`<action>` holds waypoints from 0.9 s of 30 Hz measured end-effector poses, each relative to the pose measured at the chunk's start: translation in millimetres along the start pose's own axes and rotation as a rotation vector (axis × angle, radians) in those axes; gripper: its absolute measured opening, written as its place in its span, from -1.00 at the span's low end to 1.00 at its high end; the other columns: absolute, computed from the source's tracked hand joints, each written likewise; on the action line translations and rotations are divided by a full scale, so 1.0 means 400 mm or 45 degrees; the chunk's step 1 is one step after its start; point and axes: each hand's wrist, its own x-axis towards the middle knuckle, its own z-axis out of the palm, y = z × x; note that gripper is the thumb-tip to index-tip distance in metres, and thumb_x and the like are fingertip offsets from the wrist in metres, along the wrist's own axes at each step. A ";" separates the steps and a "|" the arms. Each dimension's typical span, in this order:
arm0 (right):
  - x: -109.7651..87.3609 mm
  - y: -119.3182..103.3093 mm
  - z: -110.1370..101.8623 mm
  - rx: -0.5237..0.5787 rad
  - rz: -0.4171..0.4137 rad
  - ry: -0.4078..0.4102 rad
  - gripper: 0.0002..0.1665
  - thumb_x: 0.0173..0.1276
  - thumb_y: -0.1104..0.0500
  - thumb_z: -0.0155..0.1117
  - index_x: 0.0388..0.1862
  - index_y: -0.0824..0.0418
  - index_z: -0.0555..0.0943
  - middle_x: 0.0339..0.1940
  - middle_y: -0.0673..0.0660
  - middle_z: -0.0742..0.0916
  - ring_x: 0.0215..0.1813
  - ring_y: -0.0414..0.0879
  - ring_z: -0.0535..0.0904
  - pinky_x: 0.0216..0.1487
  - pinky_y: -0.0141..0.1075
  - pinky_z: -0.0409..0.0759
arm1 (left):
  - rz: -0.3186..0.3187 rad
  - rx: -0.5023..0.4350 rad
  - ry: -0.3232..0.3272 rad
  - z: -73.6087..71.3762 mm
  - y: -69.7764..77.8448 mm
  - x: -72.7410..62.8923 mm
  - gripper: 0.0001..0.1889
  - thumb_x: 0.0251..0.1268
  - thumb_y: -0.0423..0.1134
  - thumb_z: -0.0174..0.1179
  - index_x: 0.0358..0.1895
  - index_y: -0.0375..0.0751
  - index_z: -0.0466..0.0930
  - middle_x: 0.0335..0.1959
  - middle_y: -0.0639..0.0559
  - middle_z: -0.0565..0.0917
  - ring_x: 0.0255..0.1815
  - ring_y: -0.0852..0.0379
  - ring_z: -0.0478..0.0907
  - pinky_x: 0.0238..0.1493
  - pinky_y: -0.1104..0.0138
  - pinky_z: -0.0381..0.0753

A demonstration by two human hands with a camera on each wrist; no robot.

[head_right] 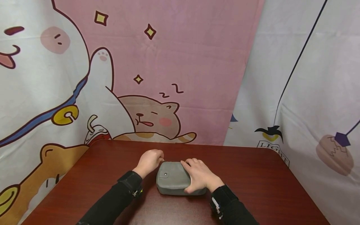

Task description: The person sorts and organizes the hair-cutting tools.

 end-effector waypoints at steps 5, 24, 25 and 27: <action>0.000 0.002 0.001 -0.009 -0.007 0.016 0.26 -0.24 -0.35 0.50 0.42 0.25 0.39 0.19 0.16 0.52 0.17 0.05 0.43 0.18 0.05 0.41 | 0.000 0.005 -0.003 0.004 0.006 0.005 -0.84 0.12 -0.34 0.44 -0.47 -0.06 0.63 -0.53 0.15 0.61 -0.46 0.17 0.59 -0.43 0.33 0.57; 0.002 0.003 0.002 -0.019 0.010 0.028 0.26 -0.26 -0.35 0.52 0.41 0.26 0.40 0.16 0.15 0.53 0.15 0.05 0.43 0.17 0.04 0.42 | -0.061 -0.023 -0.045 0.006 0.017 0.015 -0.84 0.15 -0.30 0.44 -0.47 -0.01 0.63 -0.53 0.18 0.60 -0.45 0.19 0.58 -0.43 0.34 0.56; 0.002 0.001 0.001 -0.023 0.009 0.028 0.26 -0.26 -0.35 0.52 0.41 0.27 0.41 0.16 0.15 0.53 0.15 0.05 0.44 0.17 0.04 0.42 | -0.072 -0.039 -0.048 0.005 0.016 0.012 -0.86 0.16 -0.29 0.43 -0.45 -0.02 0.65 -0.50 0.16 0.62 -0.43 0.17 0.59 -0.41 0.32 0.57; 0.005 -0.002 0.000 -0.025 0.018 0.016 0.26 -0.26 -0.35 0.51 0.41 0.26 0.41 0.16 0.15 0.53 0.16 0.04 0.43 0.18 0.03 0.42 | -0.089 -0.058 -0.037 0.006 0.010 0.004 -0.93 0.18 -0.26 0.42 -0.35 -0.04 0.70 -0.41 0.12 0.68 -0.36 0.14 0.63 -0.36 0.29 0.60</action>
